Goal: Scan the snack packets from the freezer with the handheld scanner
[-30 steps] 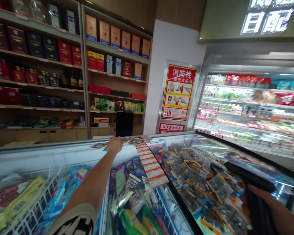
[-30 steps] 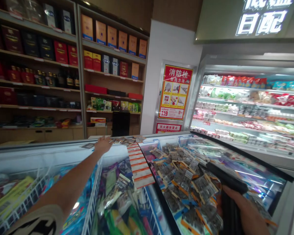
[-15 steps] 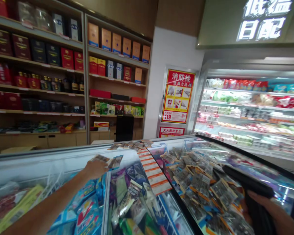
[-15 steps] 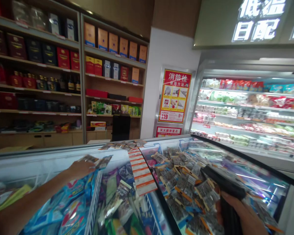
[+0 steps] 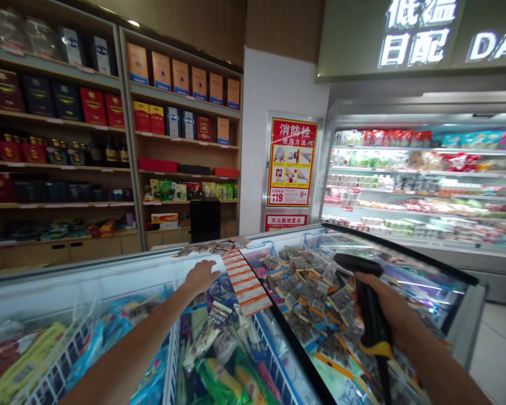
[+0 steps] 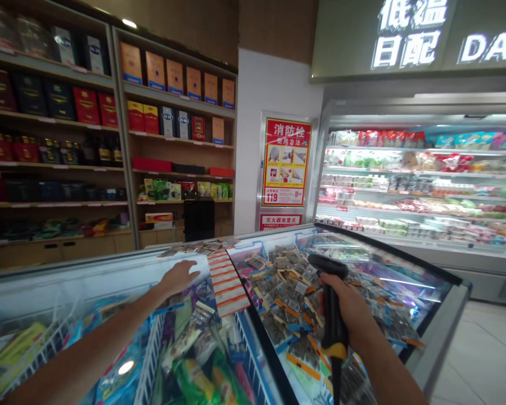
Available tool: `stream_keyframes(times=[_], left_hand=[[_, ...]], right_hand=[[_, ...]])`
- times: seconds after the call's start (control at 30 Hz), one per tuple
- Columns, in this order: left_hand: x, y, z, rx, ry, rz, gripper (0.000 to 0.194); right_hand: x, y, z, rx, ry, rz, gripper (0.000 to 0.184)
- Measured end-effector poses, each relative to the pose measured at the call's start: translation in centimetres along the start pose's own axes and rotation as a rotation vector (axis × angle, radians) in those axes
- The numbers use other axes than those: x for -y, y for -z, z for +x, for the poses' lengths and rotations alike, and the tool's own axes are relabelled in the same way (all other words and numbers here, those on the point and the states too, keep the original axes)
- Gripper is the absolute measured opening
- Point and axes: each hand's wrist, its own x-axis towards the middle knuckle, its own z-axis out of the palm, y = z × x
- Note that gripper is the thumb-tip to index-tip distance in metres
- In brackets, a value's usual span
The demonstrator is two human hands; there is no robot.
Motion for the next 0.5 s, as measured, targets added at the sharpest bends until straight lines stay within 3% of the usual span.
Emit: stream_keyframes(times=[0.27,0.4,0.5], left_hand=[[-6.0,-2.5,9.2,-0.057,0.142,-0.056,0.053],[-7.9,-3.5,13.2,0.047,0.216,-0.048,0.068],[-8.5,-4.2,16.0,0.128,0.242,-0.049,0.080]], right_hand=[[0.4,-0.1,5.6,0.144,-0.049,-0.125,0.027],[1.0,-0.2,7.6,0.230,-0.139,-0.258,0.042],[0.8,0.3,9.0,0.190,-0.101,-0.321,0.041]])
